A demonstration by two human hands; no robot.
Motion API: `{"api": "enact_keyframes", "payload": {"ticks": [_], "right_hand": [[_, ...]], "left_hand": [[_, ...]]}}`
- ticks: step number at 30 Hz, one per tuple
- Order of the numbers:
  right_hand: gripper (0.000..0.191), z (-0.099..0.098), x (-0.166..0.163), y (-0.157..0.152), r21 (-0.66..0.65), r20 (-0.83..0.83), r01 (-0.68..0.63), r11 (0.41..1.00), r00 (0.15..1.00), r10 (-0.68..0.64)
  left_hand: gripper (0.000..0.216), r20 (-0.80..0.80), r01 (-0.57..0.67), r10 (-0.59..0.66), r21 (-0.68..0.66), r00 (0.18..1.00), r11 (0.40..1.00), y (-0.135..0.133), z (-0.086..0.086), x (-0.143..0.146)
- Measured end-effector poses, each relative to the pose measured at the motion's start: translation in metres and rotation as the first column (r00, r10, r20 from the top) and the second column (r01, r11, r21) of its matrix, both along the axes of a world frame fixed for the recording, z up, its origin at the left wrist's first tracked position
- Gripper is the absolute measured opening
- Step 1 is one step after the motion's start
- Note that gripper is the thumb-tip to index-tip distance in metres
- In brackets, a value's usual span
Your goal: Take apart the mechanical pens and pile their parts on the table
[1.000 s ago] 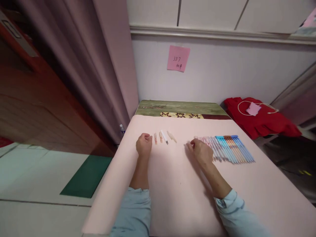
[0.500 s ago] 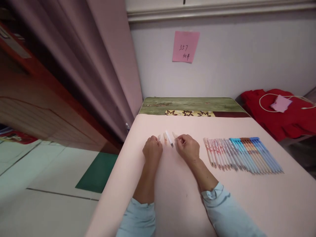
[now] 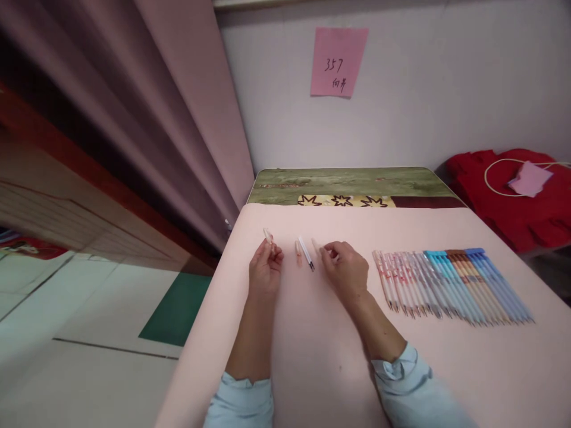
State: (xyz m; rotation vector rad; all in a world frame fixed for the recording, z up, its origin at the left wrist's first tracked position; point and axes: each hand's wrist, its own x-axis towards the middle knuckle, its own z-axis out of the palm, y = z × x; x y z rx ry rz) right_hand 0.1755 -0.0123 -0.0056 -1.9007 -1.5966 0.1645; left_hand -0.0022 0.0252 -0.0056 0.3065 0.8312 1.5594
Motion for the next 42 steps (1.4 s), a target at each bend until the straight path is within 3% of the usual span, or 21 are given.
{"api": "enact_keyframes", "payload": {"ticks": [4, 9, 23, 30, 35, 38, 42], "right_hand": [[0.025, -0.002, -0.022, -0.005, -0.101, 0.11, -0.091, 0.991, 0.989, 0.102], [0.027, -0.002, -0.031, -0.006, -0.252, 0.225, -0.043, 0.967, 0.969, 0.102], [0.024, 0.01, -0.03, -0.002, -0.4, 0.088, 0.04, 0.916, 0.996, -0.005], [0.024, 0.01, -0.028, -0.005, -0.372, 0.075, 0.043, 0.927, 0.997, -0.016], [0.02, 0.008, -0.03, -0.008, -0.185, 0.086, 0.036, 0.982, 0.996, -0.02], [0.018, 0.006, -0.03, -0.009, -0.142, 0.075, 0.017, 0.99, 0.997, -0.006], [0.019, 0.0, -0.025, -0.006, -0.063, -0.05, -0.042, 0.997, 0.998, 0.039]], "left_hand": [[0.018, 0.173, 0.032, -0.028, -0.018, 0.985, 0.999, 0.001, 0.005, -0.001], [0.018, 0.155, 0.028, -0.025, -0.019, 0.988, 0.999, 0.0, 0.002, 0.0], [0.016, 0.025, 0.049, -0.049, -0.001, 0.998, 0.999, -0.004, -0.004, 0.007], [0.01, 0.088, 0.036, -0.035, -0.004, 0.996, 0.999, -0.005, -0.006, 0.004], [0.006, 0.13, 0.023, -0.022, -0.005, 0.991, 1.0, -0.004, -0.008, 0.002], [0.005, 0.131, 0.022, -0.019, -0.025, 0.991, 0.999, -0.004, -0.007, 0.001], [0.008, 0.116, 0.025, -0.021, -0.03, 0.993, 0.999, -0.005, -0.005, 0.002]]}}
